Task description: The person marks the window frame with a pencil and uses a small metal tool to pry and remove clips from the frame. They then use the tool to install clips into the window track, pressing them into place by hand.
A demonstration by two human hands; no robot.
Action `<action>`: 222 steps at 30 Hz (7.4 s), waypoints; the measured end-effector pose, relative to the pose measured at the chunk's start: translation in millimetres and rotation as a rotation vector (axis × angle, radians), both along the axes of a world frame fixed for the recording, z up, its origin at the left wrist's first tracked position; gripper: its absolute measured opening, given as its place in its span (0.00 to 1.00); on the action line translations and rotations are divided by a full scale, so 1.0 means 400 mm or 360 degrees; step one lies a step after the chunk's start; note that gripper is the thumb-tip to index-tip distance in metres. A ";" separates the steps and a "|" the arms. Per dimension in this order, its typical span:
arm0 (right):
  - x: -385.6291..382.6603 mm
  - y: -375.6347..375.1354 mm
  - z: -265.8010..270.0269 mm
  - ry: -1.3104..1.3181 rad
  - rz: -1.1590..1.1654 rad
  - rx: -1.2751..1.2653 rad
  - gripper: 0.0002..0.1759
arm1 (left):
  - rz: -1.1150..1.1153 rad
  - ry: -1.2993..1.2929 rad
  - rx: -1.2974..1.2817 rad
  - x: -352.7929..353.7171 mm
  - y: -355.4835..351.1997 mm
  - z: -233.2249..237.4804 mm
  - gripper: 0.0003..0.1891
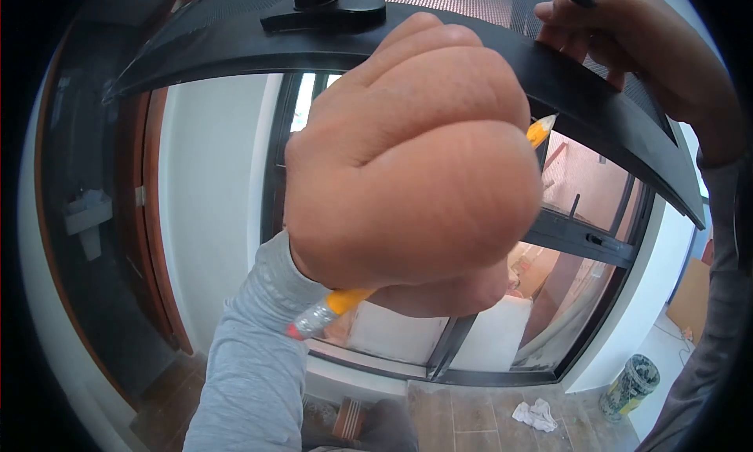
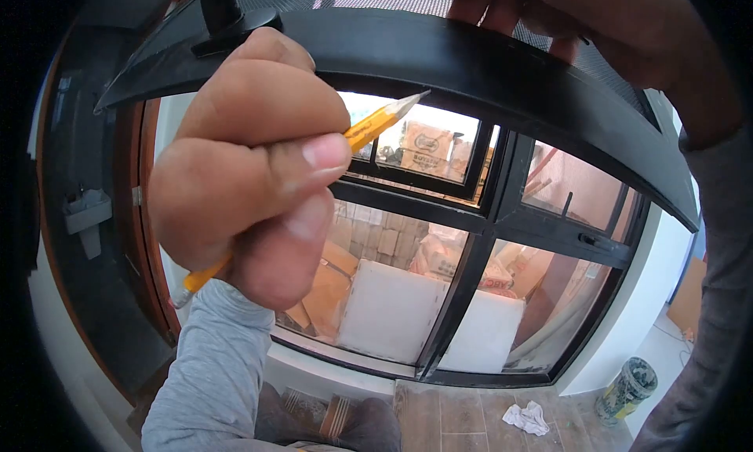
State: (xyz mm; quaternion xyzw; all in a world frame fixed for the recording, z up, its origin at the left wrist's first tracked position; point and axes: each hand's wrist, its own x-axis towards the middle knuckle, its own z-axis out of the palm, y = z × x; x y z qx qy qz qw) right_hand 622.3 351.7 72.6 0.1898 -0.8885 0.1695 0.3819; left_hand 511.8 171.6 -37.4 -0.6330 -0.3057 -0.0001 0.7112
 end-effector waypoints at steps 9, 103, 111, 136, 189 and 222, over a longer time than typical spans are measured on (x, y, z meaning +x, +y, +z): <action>-0.158 0.106 -0.017 0.0433 0.0529 0.0564 0.15 | -0.0249 -0.0891 -0.0038 0.062 -0.027 -0.055 0.08; -1.166 -0.031 -0.354 0.0220 0.0033 0.0277 0.07 | 0.0093 -0.0971 0.0346 -1.121 0.003 -0.403 0.04; -1.166 -0.040 -0.341 -0.0004 -0.0080 0.0196 0.07 | 0.0103 -0.0982 0.0371 -1.120 0.015 -0.402 0.03; -1.280 0.050 -0.353 0.0291 0.0151 0.0401 0.07 | 0.0119 -0.1244 0.0407 -1.061 -0.013 -0.434 0.04; -1.303 0.044 -0.259 -0.0170 0.0248 0.0411 0.06 | 0.0362 -0.1015 0.0379 -1.079 -0.622 -0.392 0.04; -0.927 0.180 -0.242 -0.0018 0.0196 0.0343 0.21 | -0.0883 -0.2749 0.0978 -0.558 -0.486 -0.506 0.22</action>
